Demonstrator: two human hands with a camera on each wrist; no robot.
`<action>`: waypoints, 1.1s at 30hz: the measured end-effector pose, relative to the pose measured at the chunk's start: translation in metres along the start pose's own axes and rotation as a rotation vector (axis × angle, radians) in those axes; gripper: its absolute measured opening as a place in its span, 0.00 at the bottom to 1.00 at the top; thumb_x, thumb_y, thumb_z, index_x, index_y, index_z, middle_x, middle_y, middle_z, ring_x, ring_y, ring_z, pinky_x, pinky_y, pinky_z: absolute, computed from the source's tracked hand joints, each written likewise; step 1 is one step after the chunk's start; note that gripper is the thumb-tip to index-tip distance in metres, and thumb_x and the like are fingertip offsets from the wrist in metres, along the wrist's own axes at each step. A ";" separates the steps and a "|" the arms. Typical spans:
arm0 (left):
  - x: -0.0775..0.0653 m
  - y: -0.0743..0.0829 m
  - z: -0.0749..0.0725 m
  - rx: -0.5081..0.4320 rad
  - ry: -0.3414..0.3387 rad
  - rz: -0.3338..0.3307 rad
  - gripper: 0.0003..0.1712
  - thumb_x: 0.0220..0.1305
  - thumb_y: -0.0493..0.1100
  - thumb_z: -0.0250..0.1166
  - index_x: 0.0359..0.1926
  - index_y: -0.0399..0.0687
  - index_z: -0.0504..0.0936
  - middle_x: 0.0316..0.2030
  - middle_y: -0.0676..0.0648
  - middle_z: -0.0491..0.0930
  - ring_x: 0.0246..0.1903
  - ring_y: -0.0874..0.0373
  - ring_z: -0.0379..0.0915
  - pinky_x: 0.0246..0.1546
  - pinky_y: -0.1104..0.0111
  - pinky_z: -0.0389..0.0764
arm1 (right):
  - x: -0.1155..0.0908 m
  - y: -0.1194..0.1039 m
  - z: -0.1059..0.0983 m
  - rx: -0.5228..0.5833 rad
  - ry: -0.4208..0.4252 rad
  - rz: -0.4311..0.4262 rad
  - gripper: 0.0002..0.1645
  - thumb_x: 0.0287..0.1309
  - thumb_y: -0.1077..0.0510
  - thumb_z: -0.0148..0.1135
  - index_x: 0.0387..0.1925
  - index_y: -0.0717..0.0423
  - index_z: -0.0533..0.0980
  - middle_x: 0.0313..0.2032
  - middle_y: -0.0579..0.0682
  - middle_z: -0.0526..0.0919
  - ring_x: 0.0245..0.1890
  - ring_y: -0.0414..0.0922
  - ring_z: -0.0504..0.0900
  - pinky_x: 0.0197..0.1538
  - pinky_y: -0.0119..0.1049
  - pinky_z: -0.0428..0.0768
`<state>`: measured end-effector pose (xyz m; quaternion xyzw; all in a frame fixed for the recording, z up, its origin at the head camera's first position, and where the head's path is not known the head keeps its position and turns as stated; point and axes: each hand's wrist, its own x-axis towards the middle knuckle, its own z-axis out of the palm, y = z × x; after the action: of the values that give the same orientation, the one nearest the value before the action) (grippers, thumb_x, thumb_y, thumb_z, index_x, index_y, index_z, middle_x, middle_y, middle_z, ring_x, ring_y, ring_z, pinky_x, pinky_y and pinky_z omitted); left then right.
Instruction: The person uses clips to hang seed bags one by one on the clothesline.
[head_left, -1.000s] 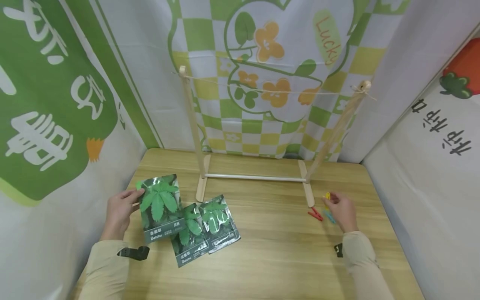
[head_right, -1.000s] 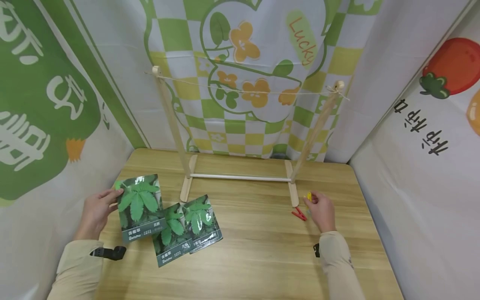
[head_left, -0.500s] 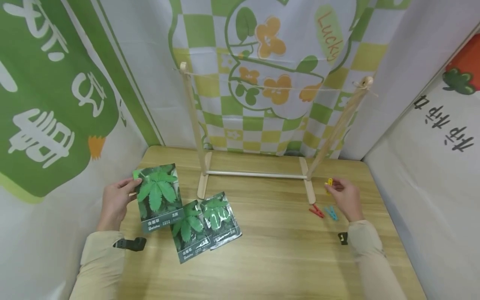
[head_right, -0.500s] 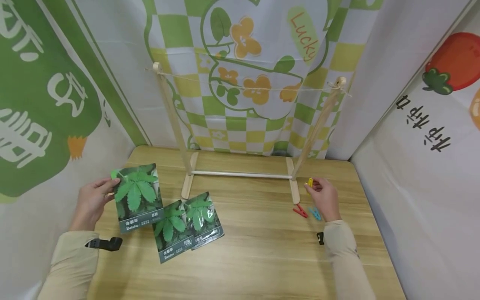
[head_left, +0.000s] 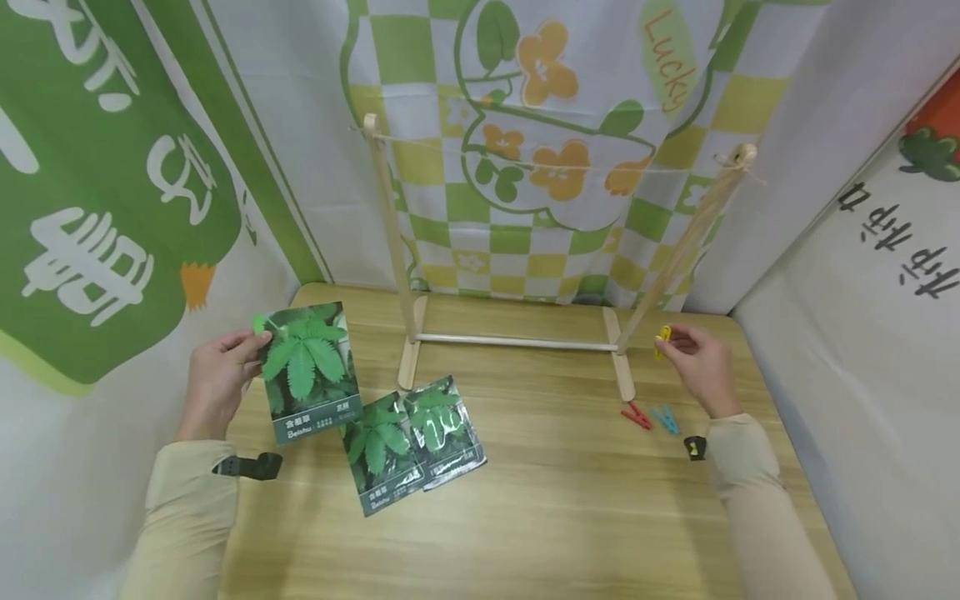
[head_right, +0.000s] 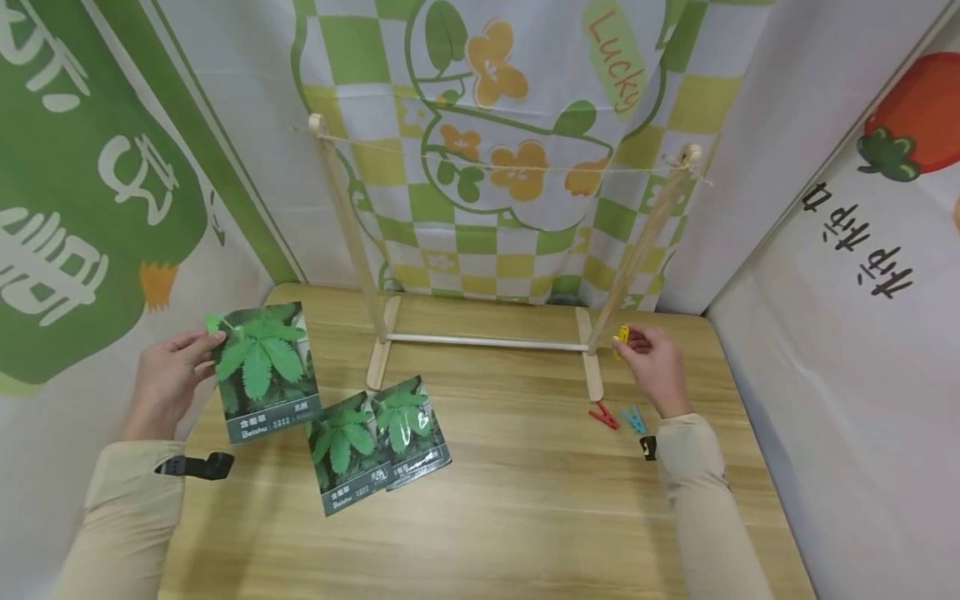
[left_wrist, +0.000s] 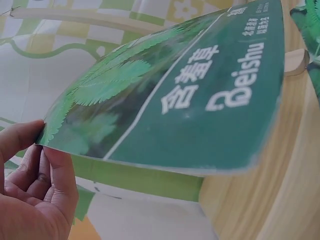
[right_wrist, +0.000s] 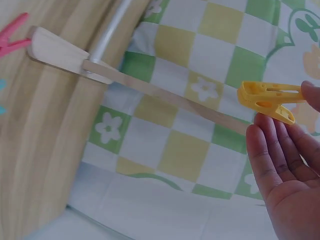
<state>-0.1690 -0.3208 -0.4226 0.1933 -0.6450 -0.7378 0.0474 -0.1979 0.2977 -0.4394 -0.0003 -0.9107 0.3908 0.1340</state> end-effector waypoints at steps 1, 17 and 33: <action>0.001 0.002 0.000 -0.007 0.002 -0.001 0.05 0.59 0.44 0.71 0.28 0.53 0.84 0.28 0.60 0.81 0.26 0.69 0.80 0.28 0.79 0.82 | 0.002 -0.002 -0.002 0.008 0.004 -0.006 0.24 0.62 0.55 0.64 0.52 0.70 0.77 0.41 0.67 0.83 0.30 0.15 0.69 0.36 0.08 0.70; 0.007 0.033 0.010 0.013 -0.040 0.057 0.04 0.58 0.46 0.72 0.32 0.53 0.86 0.36 0.59 0.79 0.28 0.69 0.79 0.31 0.79 0.82 | 0.022 -0.039 -0.015 0.111 0.033 -0.127 0.22 0.60 0.57 0.67 0.50 0.69 0.79 0.40 0.66 0.83 0.31 0.17 0.75 0.37 0.11 0.75; 0.002 0.052 0.039 -0.030 -0.113 0.136 0.04 0.59 0.44 0.71 0.33 0.50 0.85 0.32 0.56 0.83 0.29 0.67 0.79 0.31 0.78 0.82 | 0.042 -0.086 -0.021 0.166 -0.009 -0.228 0.20 0.57 0.61 0.68 0.49 0.68 0.79 0.40 0.60 0.84 0.34 0.21 0.77 0.40 0.12 0.77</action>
<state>-0.1938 -0.2937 -0.3690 0.1066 -0.6470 -0.7523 0.0639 -0.2246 0.2571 -0.3543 0.1161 -0.8698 0.4472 0.1730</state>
